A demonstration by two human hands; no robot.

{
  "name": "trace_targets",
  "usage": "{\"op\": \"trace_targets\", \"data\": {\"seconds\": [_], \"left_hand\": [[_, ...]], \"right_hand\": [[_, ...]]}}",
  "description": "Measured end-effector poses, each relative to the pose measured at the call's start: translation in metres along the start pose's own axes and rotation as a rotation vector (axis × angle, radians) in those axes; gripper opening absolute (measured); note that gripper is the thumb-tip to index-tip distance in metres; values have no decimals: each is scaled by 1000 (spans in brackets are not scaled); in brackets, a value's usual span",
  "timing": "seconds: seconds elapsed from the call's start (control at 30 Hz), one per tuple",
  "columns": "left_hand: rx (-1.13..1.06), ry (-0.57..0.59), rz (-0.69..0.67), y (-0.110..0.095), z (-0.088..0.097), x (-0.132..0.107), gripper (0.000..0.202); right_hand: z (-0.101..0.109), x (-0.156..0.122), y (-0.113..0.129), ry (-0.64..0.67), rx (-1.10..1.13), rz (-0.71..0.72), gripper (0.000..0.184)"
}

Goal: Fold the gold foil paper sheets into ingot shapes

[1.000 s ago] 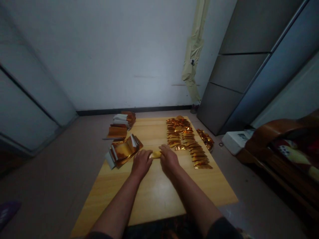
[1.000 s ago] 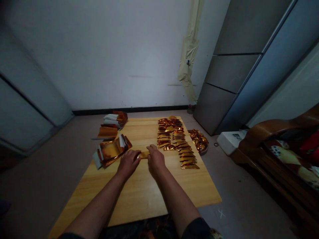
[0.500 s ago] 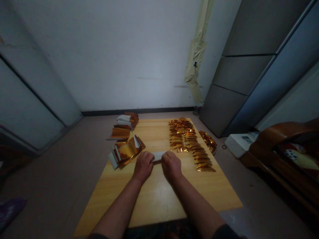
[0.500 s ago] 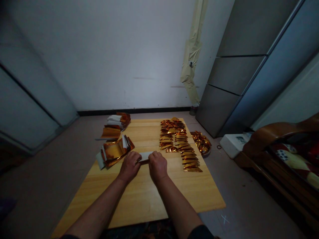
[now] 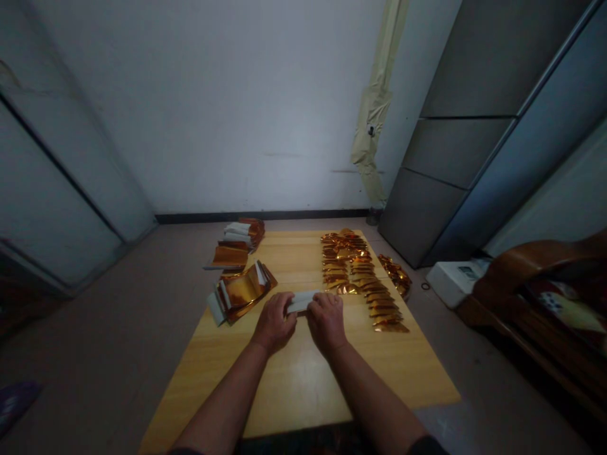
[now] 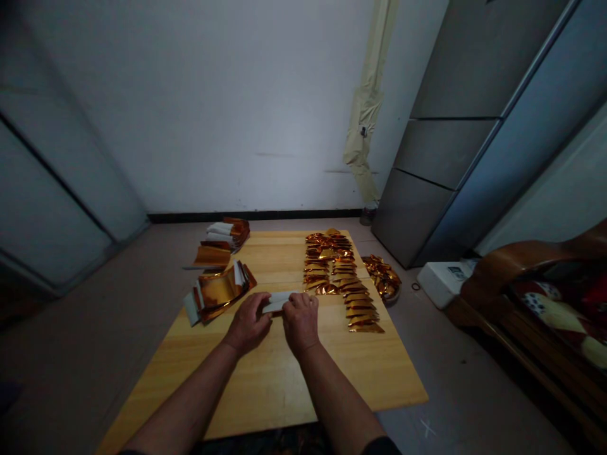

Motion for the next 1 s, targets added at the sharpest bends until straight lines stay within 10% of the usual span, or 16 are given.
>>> {"op": "trace_targets", "data": {"seconds": [1.0], "left_hand": [[-83,8,106,21,-7,3,45]], "right_hand": [[-12,-1,-16,-82,346,17,30]]}}
Point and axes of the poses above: each hand's wrist, its own x-axis towards the middle knuckle, its own z-axis out of the back of the hand, y = z × x, the point moved 7 cm from there along x, towards the middle knuckle, and after that the axes turned 14 degrees about y, right-handed, at the moved point
